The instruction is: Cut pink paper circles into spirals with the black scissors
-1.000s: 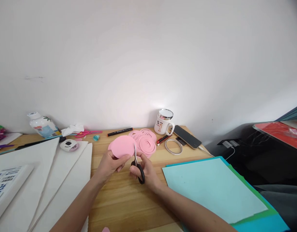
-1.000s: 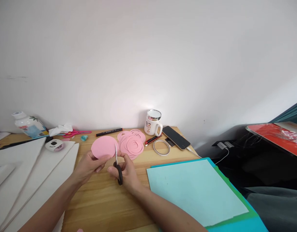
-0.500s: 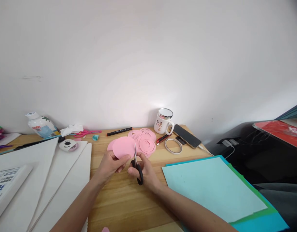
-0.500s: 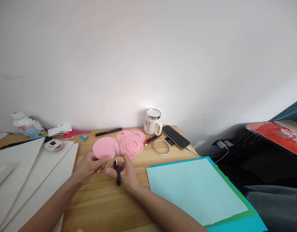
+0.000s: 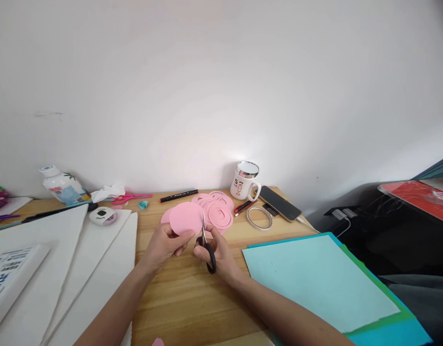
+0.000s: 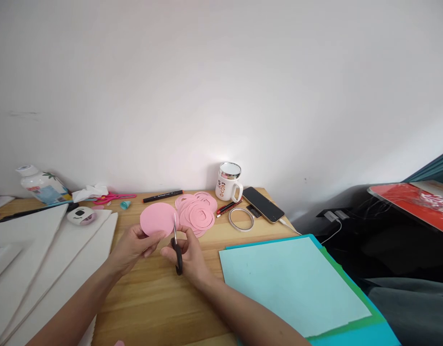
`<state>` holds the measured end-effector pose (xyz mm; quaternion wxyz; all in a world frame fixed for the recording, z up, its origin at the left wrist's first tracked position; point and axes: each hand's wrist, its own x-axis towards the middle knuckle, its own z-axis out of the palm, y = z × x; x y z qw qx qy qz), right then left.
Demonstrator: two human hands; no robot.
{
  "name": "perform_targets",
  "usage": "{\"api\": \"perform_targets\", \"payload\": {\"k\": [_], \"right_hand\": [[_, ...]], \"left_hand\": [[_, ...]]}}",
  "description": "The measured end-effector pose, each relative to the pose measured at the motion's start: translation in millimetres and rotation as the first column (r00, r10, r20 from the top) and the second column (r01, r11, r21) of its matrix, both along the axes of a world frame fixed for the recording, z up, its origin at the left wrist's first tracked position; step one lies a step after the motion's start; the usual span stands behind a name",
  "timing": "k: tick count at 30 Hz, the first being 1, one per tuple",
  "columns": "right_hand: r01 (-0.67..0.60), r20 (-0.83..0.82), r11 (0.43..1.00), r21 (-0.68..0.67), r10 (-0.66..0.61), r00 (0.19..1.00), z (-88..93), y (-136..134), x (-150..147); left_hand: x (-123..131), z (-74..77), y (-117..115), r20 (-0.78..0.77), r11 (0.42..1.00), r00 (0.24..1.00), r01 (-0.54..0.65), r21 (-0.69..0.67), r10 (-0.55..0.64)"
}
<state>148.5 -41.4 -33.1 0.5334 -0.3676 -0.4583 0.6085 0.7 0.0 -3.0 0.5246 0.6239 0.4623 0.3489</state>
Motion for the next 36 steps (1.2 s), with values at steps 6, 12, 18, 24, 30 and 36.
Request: {"api": "perform_targets", "payload": {"k": [6,12,18,24,30,36], "right_hand": [[0.007,0.018,1.0,0.019,-0.008,1.0,-7.4,1,0],[-0.014,0.017,0.999,0.032,0.013,1.0,-7.9,0,1],[-0.022,0.004,1.0,0.004,0.022,1.0,-11.2,1,0],[-0.044,-0.036,0.999,-0.032,0.043,0.998,-17.7,1,-3],[-0.031,-0.077,1.0,0.005,0.031,0.997,-7.2,1,-2],[-0.031,-0.056,0.999,0.012,0.032,0.998,-4.7,1,-1]], "left_hand": [[0,0.9,-1,0.029,1.0,1.0,-0.012,-0.01,0.012],[0,3.7,-1,0.052,0.999,0.998,-0.03,-0.037,0.032],[3,7.2,-2,0.138,0.993,0.989,-0.03,-0.112,0.045],[3,5.5,-2,0.109,0.992,0.992,-0.054,-0.11,0.066],[3,2.4,-2,0.052,0.998,0.998,-0.019,-0.056,0.022],[1,-0.1,-1,0.047,0.999,0.999,0.0,-0.035,0.002]]}}
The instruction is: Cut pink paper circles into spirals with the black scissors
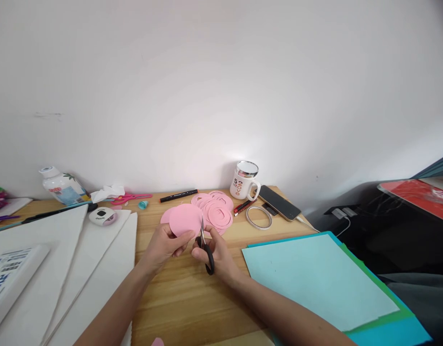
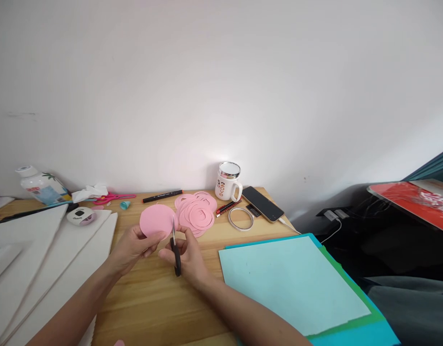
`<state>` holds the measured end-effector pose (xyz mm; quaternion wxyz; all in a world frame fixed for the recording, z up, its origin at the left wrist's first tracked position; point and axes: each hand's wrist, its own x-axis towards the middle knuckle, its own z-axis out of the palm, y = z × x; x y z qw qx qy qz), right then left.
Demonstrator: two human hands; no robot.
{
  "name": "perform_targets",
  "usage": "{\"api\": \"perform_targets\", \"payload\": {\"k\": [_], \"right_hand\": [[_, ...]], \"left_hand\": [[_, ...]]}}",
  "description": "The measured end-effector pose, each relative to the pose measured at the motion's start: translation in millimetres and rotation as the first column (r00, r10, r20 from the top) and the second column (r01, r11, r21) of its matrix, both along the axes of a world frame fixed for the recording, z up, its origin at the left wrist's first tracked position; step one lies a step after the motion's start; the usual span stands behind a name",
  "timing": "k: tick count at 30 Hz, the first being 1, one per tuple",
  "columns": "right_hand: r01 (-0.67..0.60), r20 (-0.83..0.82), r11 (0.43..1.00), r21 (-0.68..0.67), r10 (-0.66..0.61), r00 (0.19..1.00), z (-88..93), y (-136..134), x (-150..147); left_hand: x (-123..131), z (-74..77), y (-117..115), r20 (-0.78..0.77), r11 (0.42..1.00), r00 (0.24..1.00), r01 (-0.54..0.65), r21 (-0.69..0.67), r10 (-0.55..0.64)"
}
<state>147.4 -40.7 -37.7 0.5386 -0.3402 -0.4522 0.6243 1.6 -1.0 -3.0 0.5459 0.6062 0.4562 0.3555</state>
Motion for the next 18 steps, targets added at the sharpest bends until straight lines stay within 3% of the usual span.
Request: {"api": "perform_targets", "payload": {"k": [18], "right_hand": [[0.006,0.054,1.0,-0.004,-0.006,0.999,-7.9,1.2,1.2]], "left_hand": [[0.0,5.1,0.6,0.01,0.999,0.999,-0.046,-0.023,0.046]]}}
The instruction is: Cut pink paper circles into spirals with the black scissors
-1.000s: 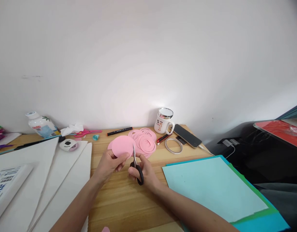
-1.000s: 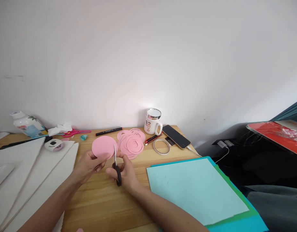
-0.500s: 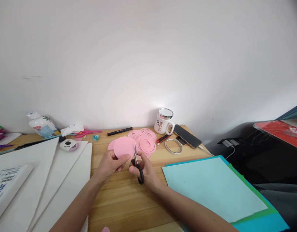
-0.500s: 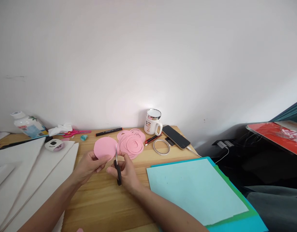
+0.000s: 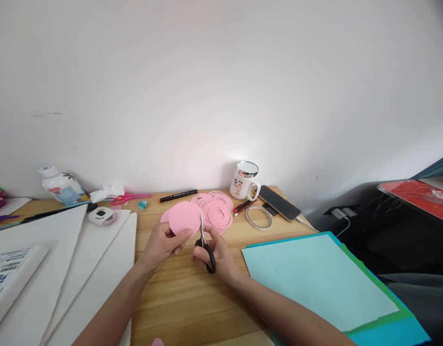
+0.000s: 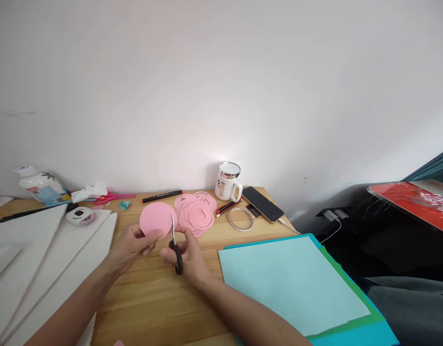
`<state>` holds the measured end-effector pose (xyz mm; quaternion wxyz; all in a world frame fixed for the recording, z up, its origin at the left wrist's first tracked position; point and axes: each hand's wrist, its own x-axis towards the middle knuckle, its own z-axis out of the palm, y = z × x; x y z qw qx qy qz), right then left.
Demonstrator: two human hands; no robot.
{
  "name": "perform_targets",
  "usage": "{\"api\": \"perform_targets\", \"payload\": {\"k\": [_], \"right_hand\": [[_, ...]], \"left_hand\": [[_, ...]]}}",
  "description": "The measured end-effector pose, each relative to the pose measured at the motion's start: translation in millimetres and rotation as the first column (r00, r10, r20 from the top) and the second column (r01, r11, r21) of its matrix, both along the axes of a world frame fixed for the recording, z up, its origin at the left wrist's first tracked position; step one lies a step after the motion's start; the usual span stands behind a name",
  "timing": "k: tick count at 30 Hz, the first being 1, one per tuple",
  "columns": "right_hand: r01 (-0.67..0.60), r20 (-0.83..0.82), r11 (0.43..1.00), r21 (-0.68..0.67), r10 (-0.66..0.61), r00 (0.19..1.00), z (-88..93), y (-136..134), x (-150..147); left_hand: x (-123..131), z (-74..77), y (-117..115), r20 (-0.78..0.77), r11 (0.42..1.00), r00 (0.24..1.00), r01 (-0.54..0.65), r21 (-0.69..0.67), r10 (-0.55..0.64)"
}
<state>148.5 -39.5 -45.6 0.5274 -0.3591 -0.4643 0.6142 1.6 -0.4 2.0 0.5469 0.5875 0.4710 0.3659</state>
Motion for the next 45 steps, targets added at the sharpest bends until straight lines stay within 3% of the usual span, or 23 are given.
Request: {"api": "perform_targets", "payload": {"k": [8,19,40,45], "right_hand": [[-0.005,-0.001,0.999,-0.038,0.005,1.0,1.1,-2,-2],[0.025,-0.016,0.999,-0.037,-0.025,1.0,10.0,0,1],[0.004,0.024,1.0,0.026,-0.005,1.0,5.0,-1,1],[0.011,0.033,1.0,-0.005,-0.011,0.999,-0.1,-1,0]], "left_hand": [[4,2.1,-3,0.089,0.997,0.996,0.033,-0.069,-0.027],[-3,-4.3,1,-0.045,0.997,0.996,0.078,0.01,-0.078],[-3,2.0,0,0.019,0.999,1.0,0.023,0.027,-0.023],[1,5.5,-2,0.085,0.997,0.995,0.051,-0.053,-0.046]]}}
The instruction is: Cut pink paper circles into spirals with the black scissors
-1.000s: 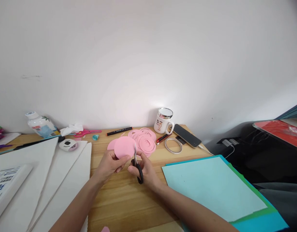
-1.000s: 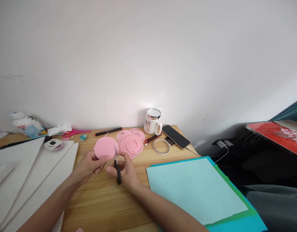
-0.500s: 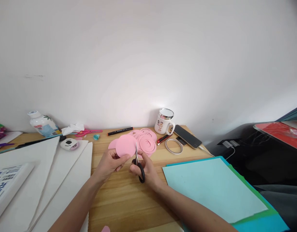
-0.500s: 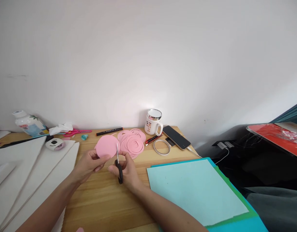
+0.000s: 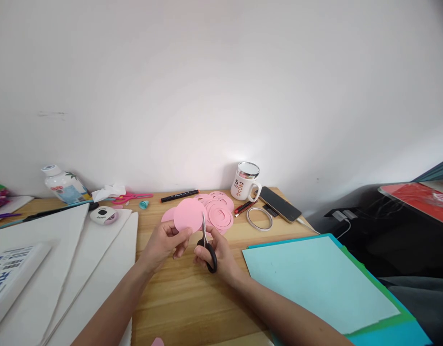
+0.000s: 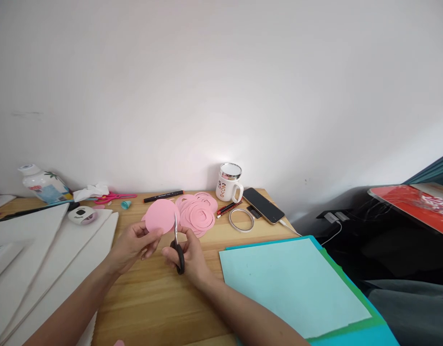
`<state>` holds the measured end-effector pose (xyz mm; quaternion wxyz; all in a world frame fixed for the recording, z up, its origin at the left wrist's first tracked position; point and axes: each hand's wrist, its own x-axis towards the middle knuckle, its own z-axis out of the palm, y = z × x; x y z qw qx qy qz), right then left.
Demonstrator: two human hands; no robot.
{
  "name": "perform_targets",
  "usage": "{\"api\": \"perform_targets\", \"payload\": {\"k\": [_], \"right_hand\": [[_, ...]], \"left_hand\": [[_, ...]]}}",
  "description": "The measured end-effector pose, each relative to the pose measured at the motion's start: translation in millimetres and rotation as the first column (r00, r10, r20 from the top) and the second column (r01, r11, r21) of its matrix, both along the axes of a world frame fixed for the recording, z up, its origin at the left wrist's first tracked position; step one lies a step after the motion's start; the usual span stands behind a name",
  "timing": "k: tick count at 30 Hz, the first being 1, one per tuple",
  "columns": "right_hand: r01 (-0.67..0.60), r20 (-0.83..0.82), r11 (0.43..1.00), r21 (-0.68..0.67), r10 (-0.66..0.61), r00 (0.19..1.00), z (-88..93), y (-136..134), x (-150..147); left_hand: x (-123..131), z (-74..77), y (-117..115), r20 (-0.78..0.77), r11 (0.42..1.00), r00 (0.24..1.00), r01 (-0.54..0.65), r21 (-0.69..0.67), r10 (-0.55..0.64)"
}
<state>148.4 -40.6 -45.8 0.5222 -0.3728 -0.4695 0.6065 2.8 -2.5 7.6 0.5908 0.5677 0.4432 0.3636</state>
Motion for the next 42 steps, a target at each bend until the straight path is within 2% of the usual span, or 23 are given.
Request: {"api": "perform_targets", "payload": {"k": [6,14,26,35,42], "right_hand": [[-0.018,0.0,0.999,-0.04,0.018,1.0,2.4,-1,-2],[0.008,-0.04,1.0,-0.009,-0.008,0.999,14.7,0,1],[0.006,0.012,1.0,0.026,-0.006,1.0,5.0,1,3],[-0.003,0.009,1.0,0.011,0.003,1.0,7.1,1,2],[-0.009,0.007,1.0,-0.026,0.01,1.0,0.9,0,0]], "left_hand": [[1,-4.1,0,-0.059,1.0,0.998,-0.01,0.007,0.011],[-3,-11.5,2,-0.131,0.997,0.991,0.038,0.063,-0.03],[-2,-3.5,1,-0.065,0.999,0.998,-0.002,0.049,0.005],[-4,-5.9,3,-0.04,0.999,0.999,-0.015,0.053,0.017],[-1,-3.6,1,0.008,1.0,1.0,0.006,-0.03,-0.006]]}}
